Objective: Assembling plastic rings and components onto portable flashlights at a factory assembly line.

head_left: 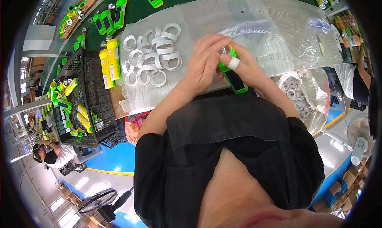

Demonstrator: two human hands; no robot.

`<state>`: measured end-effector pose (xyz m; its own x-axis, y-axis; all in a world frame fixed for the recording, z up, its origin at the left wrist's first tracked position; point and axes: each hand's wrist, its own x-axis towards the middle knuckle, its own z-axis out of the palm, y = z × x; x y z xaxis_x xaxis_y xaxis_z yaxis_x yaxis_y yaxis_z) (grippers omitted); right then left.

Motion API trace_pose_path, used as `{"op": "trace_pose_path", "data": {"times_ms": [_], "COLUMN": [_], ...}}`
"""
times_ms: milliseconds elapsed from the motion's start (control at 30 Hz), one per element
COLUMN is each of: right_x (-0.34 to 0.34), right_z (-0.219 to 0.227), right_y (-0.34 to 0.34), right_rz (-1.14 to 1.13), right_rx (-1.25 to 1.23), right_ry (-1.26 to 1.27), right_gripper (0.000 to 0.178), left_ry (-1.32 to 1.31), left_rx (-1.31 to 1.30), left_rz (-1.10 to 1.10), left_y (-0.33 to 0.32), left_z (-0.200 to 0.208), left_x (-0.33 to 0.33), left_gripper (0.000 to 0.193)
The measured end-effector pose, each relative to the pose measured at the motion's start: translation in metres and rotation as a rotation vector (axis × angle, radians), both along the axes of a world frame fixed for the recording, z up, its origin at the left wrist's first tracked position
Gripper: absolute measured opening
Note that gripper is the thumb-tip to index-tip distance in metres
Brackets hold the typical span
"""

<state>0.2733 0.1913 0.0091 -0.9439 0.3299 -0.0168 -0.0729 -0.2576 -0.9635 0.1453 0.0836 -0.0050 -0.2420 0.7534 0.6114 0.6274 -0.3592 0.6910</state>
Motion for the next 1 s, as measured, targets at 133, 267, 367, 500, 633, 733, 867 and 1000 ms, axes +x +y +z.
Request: {"op": "trace_pose_path", "data": {"times_ms": [133,267,367,500,633,733,867,1000], "right_x": [-0.007,-0.015,-0.026,-0.039,-0.044,-0.044,-0.044,-0.046], "right_z": [-0.001,-0.007,-0.006,-0.004,-0.016,-0.008,-0.021,-0.017], "right_y": [-0.007,0.0,0.011,0.029,0.029,0.033,0.042,0.039], "right_rz": [0.03,0.04,-0.022,-0.18,-0.132,-0.179,-0.215,-0.235], "right_rx": [-0.085,-0.139,-0.03,0.093,0.128,0.169,0.209,0.211], "right_ry": [0.009,0.024,0.204,0.286,0.269,0.33,0.296,0.323], "right_gripper": [0.034,0.034,0.033,0.05,0.044,0.044,0.045,0.045], "left_ry": [0.08,0.133,0.13,0.616,0.788,0.739,0.251,0.002], "left_rx": [0.106,0.068,0.118,-0.317,-0.578,-0.509,-0.592,-0.736], "left_rz": [-0.003,0.05,0.196,0.557,0.559,0.449,0.294,0.188], "left_y": [0.004,0.005,0.006,-0.014,-0.024,-0.021,-0.002,0.011], "left_z": [0.0,0.002,0.01,0.017,0.001,0.003,0.028,-0.001], "left_x": [-0.009,-0.016,-0.032,-0.087,-0.112,-0.117,-0.1,-0.092], "left_gripper": [0.032,0.03,0.032,0.04,0.034,0.027,0.026,0.03]}}
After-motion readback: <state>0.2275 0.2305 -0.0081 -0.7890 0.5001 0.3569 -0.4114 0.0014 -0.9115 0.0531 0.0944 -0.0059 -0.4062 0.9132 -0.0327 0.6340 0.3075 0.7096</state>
